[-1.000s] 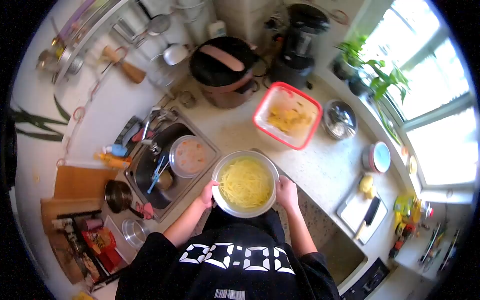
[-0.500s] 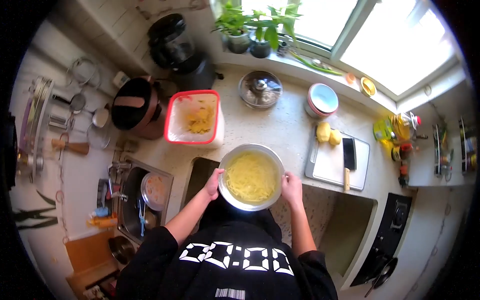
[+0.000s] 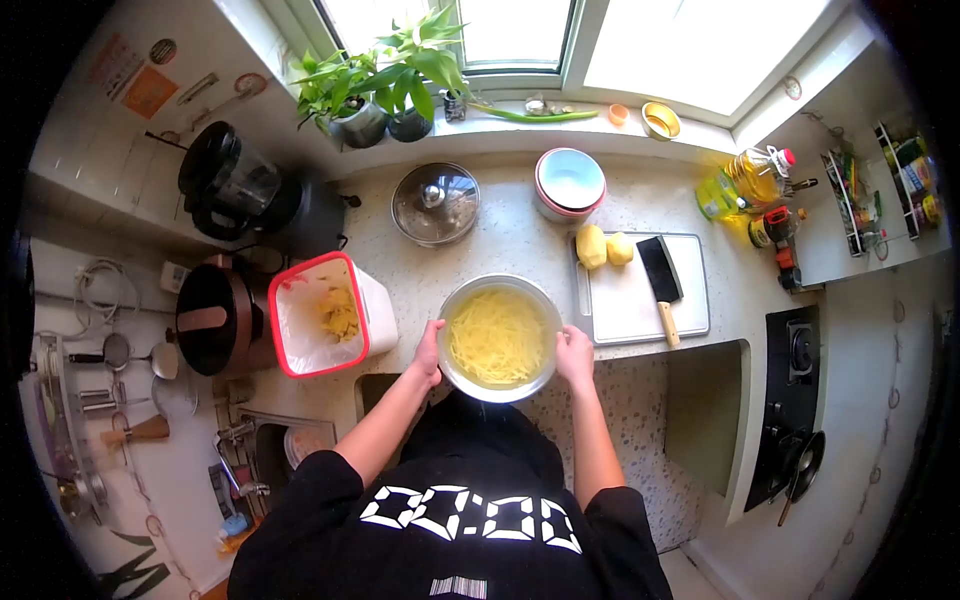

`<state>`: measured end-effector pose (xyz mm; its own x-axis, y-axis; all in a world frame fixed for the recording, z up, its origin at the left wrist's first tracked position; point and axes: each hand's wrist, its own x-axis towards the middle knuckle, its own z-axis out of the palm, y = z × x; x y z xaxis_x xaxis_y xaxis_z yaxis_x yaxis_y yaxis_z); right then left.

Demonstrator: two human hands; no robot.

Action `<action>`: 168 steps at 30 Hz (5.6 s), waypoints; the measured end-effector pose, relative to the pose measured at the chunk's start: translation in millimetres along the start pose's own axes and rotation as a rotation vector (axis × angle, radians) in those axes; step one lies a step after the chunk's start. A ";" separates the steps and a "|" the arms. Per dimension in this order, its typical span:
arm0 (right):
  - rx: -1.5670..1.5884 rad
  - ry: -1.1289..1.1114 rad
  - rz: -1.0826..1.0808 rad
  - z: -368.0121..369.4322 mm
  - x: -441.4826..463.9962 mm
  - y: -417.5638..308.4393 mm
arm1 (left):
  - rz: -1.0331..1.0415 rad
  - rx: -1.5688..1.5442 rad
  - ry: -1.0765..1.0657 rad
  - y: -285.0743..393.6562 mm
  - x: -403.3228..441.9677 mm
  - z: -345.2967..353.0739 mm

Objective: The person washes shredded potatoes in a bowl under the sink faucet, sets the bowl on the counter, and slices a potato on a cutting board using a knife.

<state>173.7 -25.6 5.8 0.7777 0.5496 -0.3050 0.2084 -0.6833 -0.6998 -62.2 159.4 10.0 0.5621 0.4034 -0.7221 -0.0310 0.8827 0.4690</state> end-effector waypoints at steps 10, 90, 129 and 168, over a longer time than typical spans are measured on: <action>0.014 0.049 0.100 11.7 44.1 -12.0 | -0.002 -0.017 0.099 7.2 77.6 -2.6; -0.178 -0.003 -0.187 -253.2 164.5 187.9 | 0.516 1.247 0.093 -127.0 224.7 364.8; -0.161 0.019 -0.109 -273.3 187.1 185.2 | 0.608 1.409 0.403 -142.3 176.2 324.7; -0.127 -0.026 0.047 -263.4 189.3 186.7 | 0.518 0.989 0.253 -154.2 202.3 324.8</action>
<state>516.0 -175.7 -12.5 0.7733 0.5268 -0.3528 0.2470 -0.7628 -0.5976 324.8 26.5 -43.2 0.4856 0.7990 -0.3547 0.5167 0.0650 0.8537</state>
